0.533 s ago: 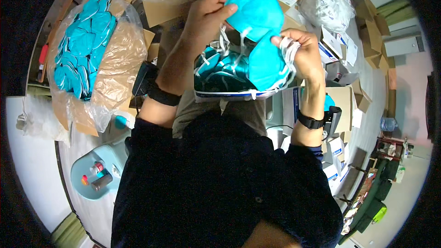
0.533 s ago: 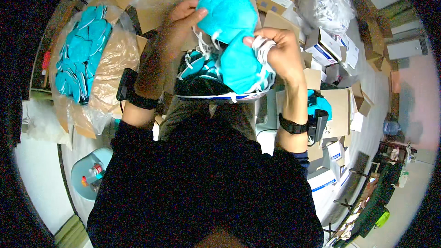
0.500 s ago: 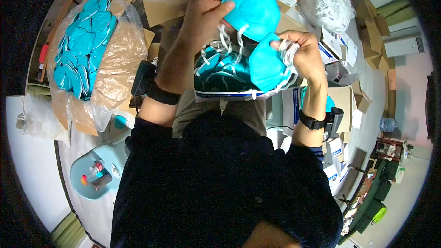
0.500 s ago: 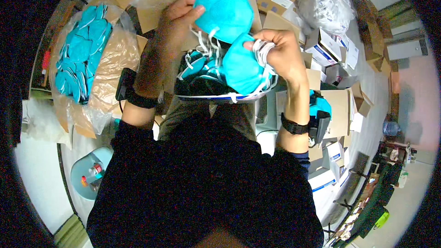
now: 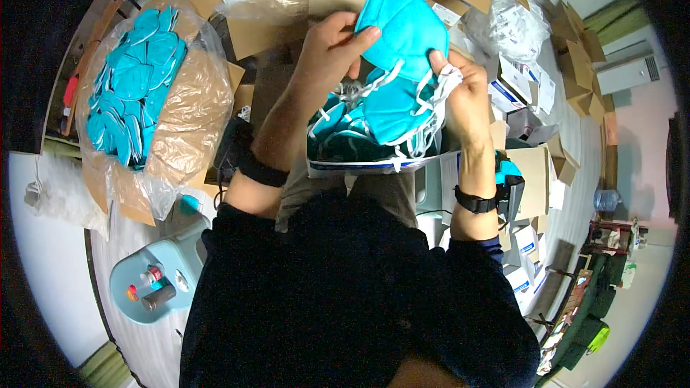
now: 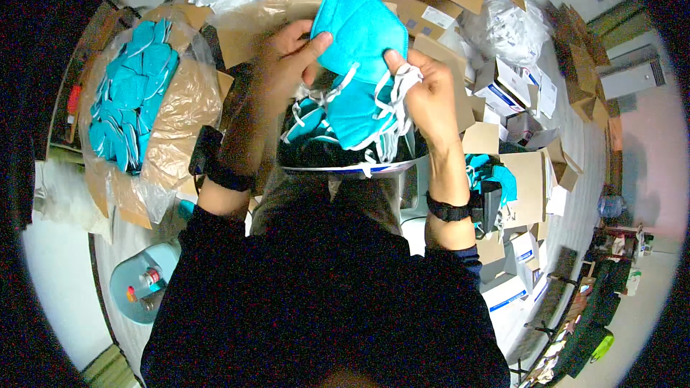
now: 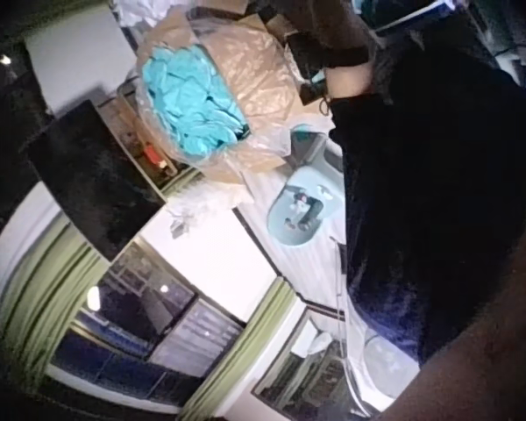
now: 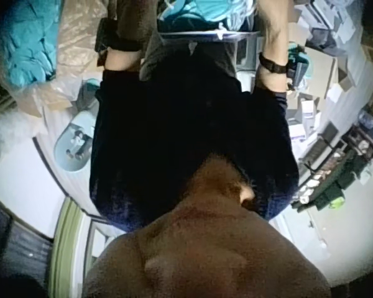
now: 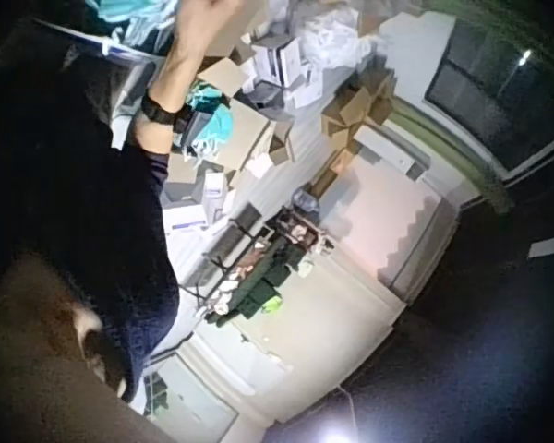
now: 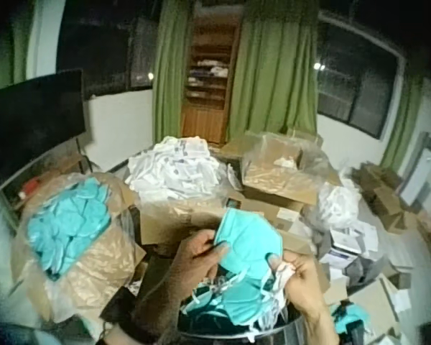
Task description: The person is packing stacks of green face masks into cardboard boxes.
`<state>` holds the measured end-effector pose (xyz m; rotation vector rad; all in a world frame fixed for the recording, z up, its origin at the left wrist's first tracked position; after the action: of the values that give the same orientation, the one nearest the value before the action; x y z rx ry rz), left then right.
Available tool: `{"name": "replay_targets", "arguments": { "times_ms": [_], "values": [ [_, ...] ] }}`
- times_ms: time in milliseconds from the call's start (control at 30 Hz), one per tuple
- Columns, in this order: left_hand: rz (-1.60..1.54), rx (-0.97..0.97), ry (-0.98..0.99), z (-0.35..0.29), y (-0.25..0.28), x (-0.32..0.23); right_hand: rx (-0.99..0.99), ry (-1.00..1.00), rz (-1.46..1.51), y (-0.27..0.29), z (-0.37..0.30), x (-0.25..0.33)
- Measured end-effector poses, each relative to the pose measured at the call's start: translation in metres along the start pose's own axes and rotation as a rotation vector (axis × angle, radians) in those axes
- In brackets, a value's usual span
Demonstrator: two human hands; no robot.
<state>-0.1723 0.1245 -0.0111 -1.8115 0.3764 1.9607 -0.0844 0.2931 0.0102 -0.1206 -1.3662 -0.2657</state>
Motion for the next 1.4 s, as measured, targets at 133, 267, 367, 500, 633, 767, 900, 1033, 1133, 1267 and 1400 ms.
{"name": "replay_targets", "arguments": {
  "times_ms": [133, 267, 367, 500, 633, 767, 900, 1033, 1133, 1267, 1400],
  "values": [
    [-0.035, 0.114, 0.115, -0.010, -0.017, 0.011, -0.027, 0.005, 0.019, 0.003, 0.010, -0.014],
    [-0.054, 0.205, 0.109, -0.017, -0.031, 0.008, -0.069, -0.016, 0.004, 0.009, 0.011, -0.017],
    [-0.088, 0.236, 0.109, -0.021, -0.032, 0.009, -0.071, 0.014, -0.017, 0.013, 0.014, -0.022],
    [-0.077, 0.201, 0.133, -0.024, -0.028, 0.012, -0.065, 0.040, -0.031, 0.014, 0.017, -0.028],
    [-0.039, 0.235, 0.186, -0.027, -0.028, 0.018, -0.097, 0.042, -0.097, 0.015, 0.016, -0.027],
    [0.107, 0.155, 0.177, -0.029, -0.010, 0.024, -0.123, 0.088, -0.102, 0.023, 0.023, -0.027],
    [0.390, 0.393, 0.215, -0.043, 0.004, 0.008, -0.159, 0.089, -0.123, 0.048, 0.029, -0.041],
    [1.110, 0.090, -0.516, -0.051, 0.036, -0.030, -0.171, 0.036, -0.118, 0.056, 0.029, -0.058],
    [1.005, 0.007, -0.440, -0.045, 0.038, -0.041, -0.149, 0.026, -0.315, 0.058, 0.028, -0.070],
    [0.084, 0.197, 0.159, -0.024, 0.032, 0.007, -0.049, -0.031, -0.974, 0.043, 0.026, -0.065],
    [-0.047, 0.229, 0.318, -0.015, 0.008, 0.019, -0.107, -0.065, -0.813, 0.045, 0.007, -0.030]
  ]
}}
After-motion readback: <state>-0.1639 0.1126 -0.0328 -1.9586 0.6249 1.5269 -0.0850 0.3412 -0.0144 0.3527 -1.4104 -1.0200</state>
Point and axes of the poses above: each hand's wrist, its own z-axis towards the middle knuckle, its own y-axis out of the back of the hand, x = y × z, the point moved 8 cm from there along z, towards the middle knuckle, and after that the axes turned 4 degrees about y, right-handed, at the moved point
